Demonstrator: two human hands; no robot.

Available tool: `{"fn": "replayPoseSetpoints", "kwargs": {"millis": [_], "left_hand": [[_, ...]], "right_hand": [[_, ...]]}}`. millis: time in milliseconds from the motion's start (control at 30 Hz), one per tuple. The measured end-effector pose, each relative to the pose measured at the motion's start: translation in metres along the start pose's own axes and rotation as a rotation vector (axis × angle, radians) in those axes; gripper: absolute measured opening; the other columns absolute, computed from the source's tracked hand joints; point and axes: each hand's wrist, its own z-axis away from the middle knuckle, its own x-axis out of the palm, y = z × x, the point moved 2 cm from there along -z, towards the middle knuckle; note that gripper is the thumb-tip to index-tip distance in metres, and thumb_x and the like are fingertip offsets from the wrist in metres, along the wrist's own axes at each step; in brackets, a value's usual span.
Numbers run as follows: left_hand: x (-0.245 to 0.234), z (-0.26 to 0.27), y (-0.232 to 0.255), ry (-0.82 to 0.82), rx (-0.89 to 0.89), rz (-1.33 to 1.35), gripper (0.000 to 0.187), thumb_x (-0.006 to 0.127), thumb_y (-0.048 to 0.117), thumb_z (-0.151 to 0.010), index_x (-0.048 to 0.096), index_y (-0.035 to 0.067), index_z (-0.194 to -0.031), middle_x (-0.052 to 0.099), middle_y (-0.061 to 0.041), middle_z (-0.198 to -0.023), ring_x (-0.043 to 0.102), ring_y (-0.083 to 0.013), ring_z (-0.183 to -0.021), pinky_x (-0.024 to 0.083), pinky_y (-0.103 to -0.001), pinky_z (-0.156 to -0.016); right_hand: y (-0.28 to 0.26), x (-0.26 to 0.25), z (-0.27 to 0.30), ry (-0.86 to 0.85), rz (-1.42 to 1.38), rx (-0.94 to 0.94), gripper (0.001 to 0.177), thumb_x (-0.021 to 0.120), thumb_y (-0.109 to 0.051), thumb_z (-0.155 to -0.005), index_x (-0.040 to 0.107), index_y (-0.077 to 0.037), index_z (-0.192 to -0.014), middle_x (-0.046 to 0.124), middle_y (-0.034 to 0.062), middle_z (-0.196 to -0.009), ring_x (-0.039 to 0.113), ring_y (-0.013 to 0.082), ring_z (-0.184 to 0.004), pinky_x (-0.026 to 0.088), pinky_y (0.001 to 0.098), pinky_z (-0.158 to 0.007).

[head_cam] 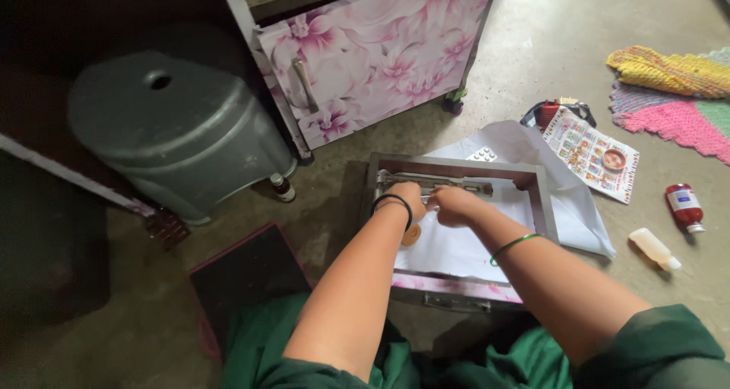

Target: The person is repairing a drawer lock. They remove the lock mechanism from the drawer, apply lubricant from a bottle, and reinsert the lock into the drawer.

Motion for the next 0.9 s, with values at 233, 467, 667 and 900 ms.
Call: {"fn": "replayPoseSetpoints", "kwargs": {"millis": [233,467,667,900], "left_hand": [[0.029,-0.052,-0.036,0.189,0.049,0.083,0.036,0.068,0.006,-0.082,0.071,0.010,-0.118,0.069,-0.019,-0.124,0.064,-0.0362,-0.120,0.052,-0.045,-0.101],[0.014,-0.064,-0.049,0.566,0.192,0.223,0.038,0.067,0.000,-0.075,0.070,0.008,-0.113,0.069,-0.020,-0.117,0.064,-0.0386,-0.113,0.052,-0.046,-0.096],[-0.020,-0.032,-0.038,0.489,0.184,0.178,0.030,0.064,0.001,-0.078,0.070,0.007,-0.107,0.070,-0.019,-0.117,0.064,-0.0377,-0.116,0.053,-0.045,-0.098],[-0.078,0.032,-0.007,0.602,0.266,0.035,0.032,0.060,0.002,-0.078,0.069,0.006,-0.109,0.068,-0.022,-0.119,0.061,-0.0400,-0.118,0.051,-0.048,-0.100]], "right_hand": [[-0.001,0.004,-0.005,-0.054,0.171,0.119,0.031,0.056,-0.002,-0.083,0.076,-0.010,-0.104,0.058,0.0024,-0.146,0.057,0.0329,-0.127,0.050,0.0438,-0.105],[-0.036,-0.039,-0.006,-0.006,0.178,0.067,0.053,0.059,0.003,-0.075,0.072,-0.018,-0.122,0.062,0.0056,-0.140,0.059,0.0299,-0.128,0.050,0.0410,-0.107],[-0.069,-0.078,0.003,0.182,0.160,-0.069,0.069,0.061,0.006,-0.069,0.065,-0.019,-0.133,0.049,0.0001,-0.154,0.048,0.0276,-0.138,0.039,0.0371,-0.115],[-0.083,-0.152,0.034,0.319,0.320,-0.147,0.061,0.065,-0.001,-0.072,0.062,-0.010,-0.132,0.048,0.0110,-0.153,0.046,0.0306,-0.140,0.037,0.0408,-0.117]]}}
